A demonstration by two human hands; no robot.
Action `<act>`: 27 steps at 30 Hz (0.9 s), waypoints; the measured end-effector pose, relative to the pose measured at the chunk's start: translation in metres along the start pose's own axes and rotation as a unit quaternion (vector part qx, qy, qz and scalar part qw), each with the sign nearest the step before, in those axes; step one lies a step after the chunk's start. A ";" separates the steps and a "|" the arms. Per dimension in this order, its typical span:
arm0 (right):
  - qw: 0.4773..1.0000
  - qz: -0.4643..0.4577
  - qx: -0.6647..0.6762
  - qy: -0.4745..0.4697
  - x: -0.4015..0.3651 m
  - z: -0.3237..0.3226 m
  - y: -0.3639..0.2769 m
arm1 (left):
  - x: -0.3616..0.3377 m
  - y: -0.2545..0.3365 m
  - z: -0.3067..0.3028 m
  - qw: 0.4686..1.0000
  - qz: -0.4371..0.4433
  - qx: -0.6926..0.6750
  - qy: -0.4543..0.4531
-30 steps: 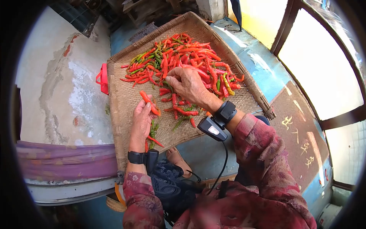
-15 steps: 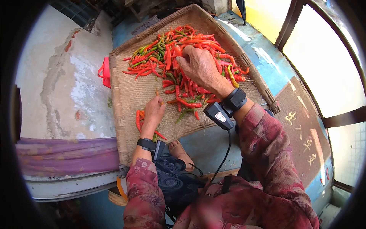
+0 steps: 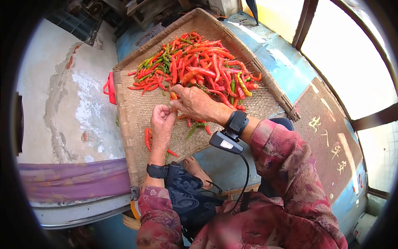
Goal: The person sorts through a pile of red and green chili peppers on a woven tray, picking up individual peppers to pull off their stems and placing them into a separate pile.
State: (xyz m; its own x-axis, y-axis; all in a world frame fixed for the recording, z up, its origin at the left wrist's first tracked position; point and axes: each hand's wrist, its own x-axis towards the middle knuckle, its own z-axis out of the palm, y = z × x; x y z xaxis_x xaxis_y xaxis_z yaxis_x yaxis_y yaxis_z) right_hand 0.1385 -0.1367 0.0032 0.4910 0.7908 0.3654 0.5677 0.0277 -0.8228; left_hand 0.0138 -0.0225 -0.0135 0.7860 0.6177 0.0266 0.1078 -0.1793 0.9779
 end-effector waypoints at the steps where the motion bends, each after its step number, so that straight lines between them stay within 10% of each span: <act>1: 1.000 0.017 -0.002 -0.015 -0.001 0.003 -0.002 | -0.006 0.001 0.007 0.999 0.023 0.004 -0.022; 7: 1.000 -0.016 0.002 0.017 0.013 -0.007 -0.003 | -0.017 0.007 -0.037 0.981 0.070 0.158 -0.090; 10: 0.993 0.027 0.031 0.109 0.025 -0.036 -0.012 | -0.029 0.013 -0.099 0.822 -0.047 0.566 -0.042; 18: 0.962 -0.055 -0.115 0.242 0.023 -0.039 0.002 | -0.041 -0.028 -0.090 0.805 -0.142 0.573 -0.055; 27: 0.989 -0.107 -0.068 0.072 0.006 -0.016 -0.009 | -0.019 -0.038 -0.059 0.924 -0.037 0.381 -0.019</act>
State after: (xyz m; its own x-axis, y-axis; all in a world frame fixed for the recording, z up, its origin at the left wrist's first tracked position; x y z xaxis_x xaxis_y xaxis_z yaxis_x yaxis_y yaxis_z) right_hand 0.1465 -0.1418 0.0201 0.4337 0.6801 0.5910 0.7479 0.0941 -0.6571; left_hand -0.0410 0.0177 -0.0386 0.7788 0.6248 -0.0556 0.5474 -0.6338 0.5465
